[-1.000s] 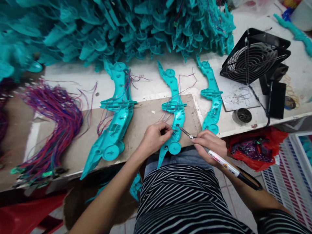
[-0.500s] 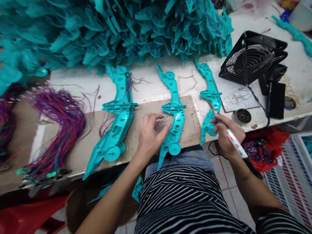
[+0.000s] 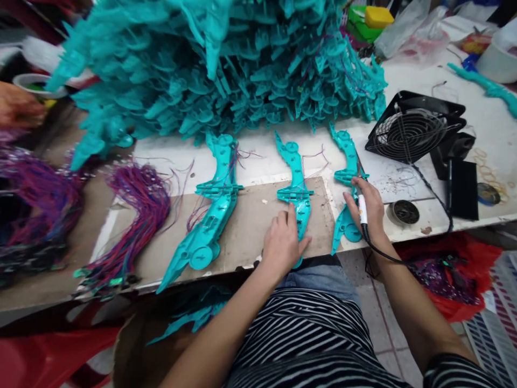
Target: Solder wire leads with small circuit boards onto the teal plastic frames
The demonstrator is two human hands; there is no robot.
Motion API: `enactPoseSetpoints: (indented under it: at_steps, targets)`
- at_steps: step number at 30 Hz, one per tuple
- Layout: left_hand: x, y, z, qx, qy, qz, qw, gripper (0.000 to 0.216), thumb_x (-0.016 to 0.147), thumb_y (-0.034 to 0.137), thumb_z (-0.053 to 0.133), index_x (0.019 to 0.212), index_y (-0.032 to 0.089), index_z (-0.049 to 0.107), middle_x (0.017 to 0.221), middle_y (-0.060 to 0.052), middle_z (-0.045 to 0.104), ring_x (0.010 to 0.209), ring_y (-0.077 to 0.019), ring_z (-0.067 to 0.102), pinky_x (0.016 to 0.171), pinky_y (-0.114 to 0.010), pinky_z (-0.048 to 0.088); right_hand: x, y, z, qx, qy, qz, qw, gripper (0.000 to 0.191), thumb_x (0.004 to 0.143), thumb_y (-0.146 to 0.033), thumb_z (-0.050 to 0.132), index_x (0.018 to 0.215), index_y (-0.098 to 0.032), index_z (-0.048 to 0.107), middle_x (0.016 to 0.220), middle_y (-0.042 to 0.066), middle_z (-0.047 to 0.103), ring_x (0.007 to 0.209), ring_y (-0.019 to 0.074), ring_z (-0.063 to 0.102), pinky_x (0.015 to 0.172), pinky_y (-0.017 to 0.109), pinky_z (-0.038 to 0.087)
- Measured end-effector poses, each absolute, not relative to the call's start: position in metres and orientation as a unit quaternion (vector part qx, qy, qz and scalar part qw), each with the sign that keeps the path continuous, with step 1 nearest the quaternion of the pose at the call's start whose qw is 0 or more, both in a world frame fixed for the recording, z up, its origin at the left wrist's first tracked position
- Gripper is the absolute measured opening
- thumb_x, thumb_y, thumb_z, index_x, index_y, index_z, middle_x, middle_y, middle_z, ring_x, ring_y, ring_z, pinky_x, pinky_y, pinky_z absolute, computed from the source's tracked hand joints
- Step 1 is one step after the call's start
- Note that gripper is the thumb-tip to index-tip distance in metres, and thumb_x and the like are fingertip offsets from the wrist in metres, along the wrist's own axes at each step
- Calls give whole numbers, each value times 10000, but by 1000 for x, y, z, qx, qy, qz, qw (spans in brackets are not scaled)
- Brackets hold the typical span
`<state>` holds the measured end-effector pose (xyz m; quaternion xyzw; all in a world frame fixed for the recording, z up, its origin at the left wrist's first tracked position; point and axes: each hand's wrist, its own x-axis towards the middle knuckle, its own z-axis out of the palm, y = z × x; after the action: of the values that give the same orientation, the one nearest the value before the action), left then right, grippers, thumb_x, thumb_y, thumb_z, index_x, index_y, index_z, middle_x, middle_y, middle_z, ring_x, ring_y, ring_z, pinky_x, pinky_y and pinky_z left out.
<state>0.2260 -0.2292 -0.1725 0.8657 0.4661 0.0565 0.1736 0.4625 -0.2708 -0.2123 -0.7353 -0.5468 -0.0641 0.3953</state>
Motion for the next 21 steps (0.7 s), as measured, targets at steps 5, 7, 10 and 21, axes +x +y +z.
enactPoseSetpoints:
  at_steps: [5,7,10,21]
  targets:
    - [215,-231,-165,851,472,68,223,658,866,229,561,1474,73,362,1099,-180,582,1032,-313,602,893,-436,510,473,-263,-216,-729,-551,-21,405,461,861,-310,613,1306,-199,566,1269,151,628,1237,315,563,1051,558,460]
    - [193,-229,-155,848,462,93,243,666,870,258,554,1488,106,355,1104,-163,579,1028,-300,611,891,-424,518,470,-263,-218,-724,-557,-10,407,456,857,-290,591,1304,-205,565,1263,141,631,1200,305,589,1036,548,473]
    - [151,-221,-137,843,467,135,230,665,880,313,536,1497,141,356,1180,-157,568,1107,-293,590,949,-407,500,460,-267,-220,-724,-557,-7,406,456,860,-302,568,1305,-206,560,1263,124,633,1191,297,599,1024,524,485]
    - [55,-148,-123,840,510,55,180,707,823,324,581,1475,106,417,1154,-142,559,1097,-289,557,985,-399,459,431,-269,-223,-743,-549,-12,383,494,868,-450,525,1288,-194,567,1260,136,633,1216,329,584,1014,536,482]
